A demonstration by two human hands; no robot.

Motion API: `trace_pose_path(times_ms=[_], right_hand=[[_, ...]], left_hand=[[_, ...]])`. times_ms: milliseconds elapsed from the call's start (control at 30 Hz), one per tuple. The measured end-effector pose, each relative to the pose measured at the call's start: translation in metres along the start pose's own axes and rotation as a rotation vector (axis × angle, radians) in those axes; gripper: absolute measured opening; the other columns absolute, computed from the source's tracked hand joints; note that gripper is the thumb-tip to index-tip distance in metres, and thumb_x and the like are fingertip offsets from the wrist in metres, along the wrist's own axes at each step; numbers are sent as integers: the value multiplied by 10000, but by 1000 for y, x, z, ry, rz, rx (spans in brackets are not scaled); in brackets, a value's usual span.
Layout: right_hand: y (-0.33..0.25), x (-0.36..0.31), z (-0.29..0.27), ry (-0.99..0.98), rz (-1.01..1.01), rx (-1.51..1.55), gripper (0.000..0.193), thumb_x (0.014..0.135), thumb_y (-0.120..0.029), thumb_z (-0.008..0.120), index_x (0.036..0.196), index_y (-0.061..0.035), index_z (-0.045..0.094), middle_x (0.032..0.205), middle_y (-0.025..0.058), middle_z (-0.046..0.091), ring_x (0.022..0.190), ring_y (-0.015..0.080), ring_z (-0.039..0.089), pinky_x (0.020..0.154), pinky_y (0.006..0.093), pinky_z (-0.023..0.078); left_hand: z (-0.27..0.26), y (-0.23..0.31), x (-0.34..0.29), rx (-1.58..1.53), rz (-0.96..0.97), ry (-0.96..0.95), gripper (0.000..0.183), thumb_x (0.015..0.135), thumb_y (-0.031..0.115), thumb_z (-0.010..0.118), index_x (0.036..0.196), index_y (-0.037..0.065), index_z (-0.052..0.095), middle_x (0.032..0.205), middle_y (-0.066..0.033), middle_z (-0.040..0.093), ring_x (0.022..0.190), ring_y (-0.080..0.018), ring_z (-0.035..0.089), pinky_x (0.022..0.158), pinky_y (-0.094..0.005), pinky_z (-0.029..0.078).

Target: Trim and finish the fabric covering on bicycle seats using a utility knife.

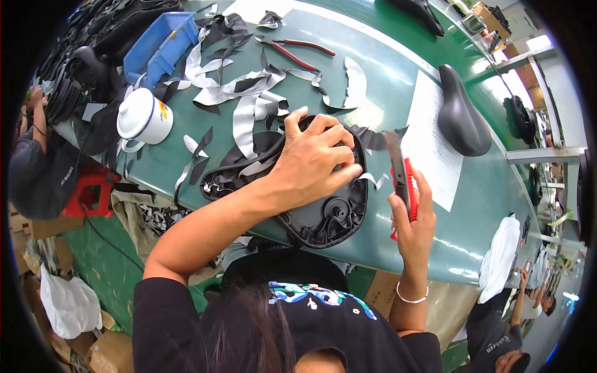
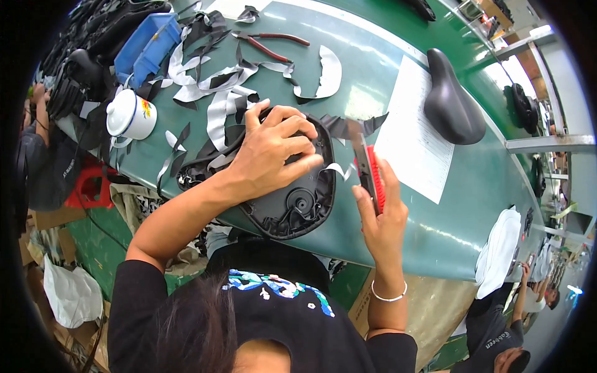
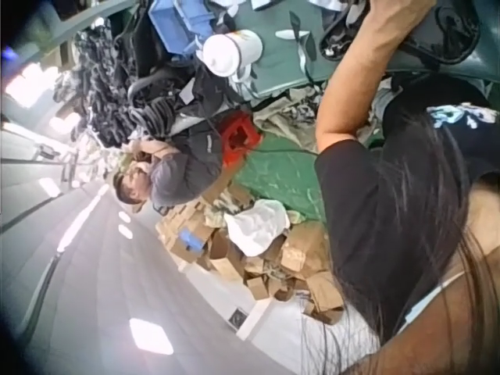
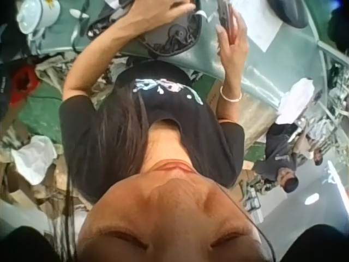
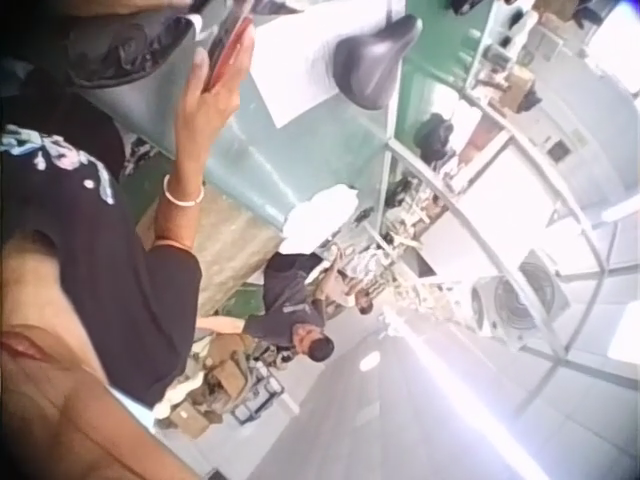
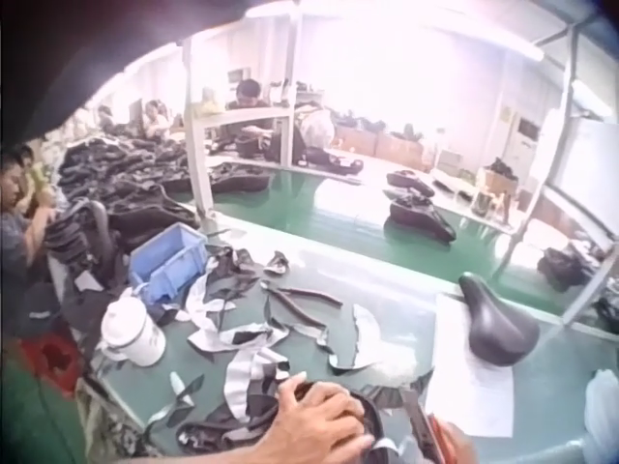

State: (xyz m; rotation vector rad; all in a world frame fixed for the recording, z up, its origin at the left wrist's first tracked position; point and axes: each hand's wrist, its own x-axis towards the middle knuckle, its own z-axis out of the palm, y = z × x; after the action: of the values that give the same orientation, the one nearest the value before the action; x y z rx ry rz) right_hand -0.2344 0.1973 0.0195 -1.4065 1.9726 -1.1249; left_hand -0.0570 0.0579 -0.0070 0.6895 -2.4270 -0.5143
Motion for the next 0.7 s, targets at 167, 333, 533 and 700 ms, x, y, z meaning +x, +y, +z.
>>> trace_pose_path(times_ms=[167,333,533,700], right_hand=[[-6,9,12,158,79,242,504,885,-106,610,1341,-69,398,737,18,579,533,49,457,472,200,375],[-6,-12,1,105,122,134,477,898,-126,601,1337,-57,426,791,47,620,556,58,486,492,211,400],[2,-17,-11,-152,-217,-280,502,834,-95,638,1319,-132,510,887,158,672,611,248,626,563,333,475],[-21,-35,-17,-266,-118,-496,502,827,-143,638,1314,-164,519,674,118,598,537,303,571,494,393,421]], left_hand=[[15,7,8,207,112,-1,212,723,316,712,724,117,639,1033,4,528,1160,-201,413,987,-555,211],[23,2,9,43,128,-58,91,747,171,639,715,87,636,956,5,538,1097,-179,460,1004,-520,214],[21,-2,11,-57,171,14,201,743,191,585,622,38,637,899,-21,569,1031,-189,495,991,-498,218],[12,-4,17,50,36,312,56,730,77,648,710,45,606,996,-12,538,1028,-209,502,943,-447,257]])
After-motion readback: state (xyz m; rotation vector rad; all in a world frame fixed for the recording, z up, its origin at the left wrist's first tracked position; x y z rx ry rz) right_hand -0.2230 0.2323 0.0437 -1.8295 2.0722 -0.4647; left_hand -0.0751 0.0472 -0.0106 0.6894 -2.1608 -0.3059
